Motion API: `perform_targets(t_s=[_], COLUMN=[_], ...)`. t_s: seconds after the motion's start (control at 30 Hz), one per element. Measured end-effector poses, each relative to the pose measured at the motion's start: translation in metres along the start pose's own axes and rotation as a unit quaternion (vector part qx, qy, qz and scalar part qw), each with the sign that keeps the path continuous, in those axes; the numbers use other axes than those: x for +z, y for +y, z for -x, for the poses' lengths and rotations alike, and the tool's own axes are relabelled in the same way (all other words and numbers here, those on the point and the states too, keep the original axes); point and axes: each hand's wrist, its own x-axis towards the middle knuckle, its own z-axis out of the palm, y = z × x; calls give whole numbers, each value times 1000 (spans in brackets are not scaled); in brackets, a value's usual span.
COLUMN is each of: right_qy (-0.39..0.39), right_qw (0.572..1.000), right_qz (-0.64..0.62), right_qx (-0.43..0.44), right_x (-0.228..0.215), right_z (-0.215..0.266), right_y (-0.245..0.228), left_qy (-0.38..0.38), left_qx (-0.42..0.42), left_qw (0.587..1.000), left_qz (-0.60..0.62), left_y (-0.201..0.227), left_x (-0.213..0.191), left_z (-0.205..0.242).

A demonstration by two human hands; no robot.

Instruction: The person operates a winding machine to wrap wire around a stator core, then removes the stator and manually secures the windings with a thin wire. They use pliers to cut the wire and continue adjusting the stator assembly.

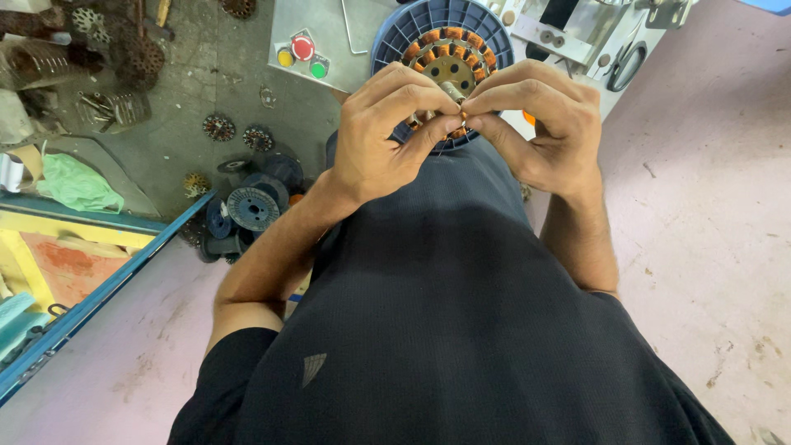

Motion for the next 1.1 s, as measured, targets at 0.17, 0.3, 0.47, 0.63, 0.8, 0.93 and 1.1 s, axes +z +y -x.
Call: perform_targets(t_s=[0.17,0.3,0.47,0.63,0.8,0.93,1.1], right_qy=[0,8,4,13,46,61,20], right_qw=[1000,1000,999,999,998,997,996], right_qz=[16,7,-23,-17,14,29,49], right_qx=[20,28,38,27,43,48,70], right_x=[1,2,2,1,-4,-6,-4], right_z=[-5,-8,-8,-7,-3,-2,-2], right_y=[-9,-10,-11,-5,1,2,-6], left_qy=[-20,-22,-20,0,32,-6,-50], left_qx=[7,-32,-44,-34,-41,-56,-18], left_qw=[999,999,998,998,998,998,995], left_qz=[-31,3,34,43,35,-29,-81], left_y=[1,3,6,13,18,12,8], left_x=[2,2,1,-7,-16,-15,-4], left_z=[0,-1,-4,-5,-7,-13,-11])
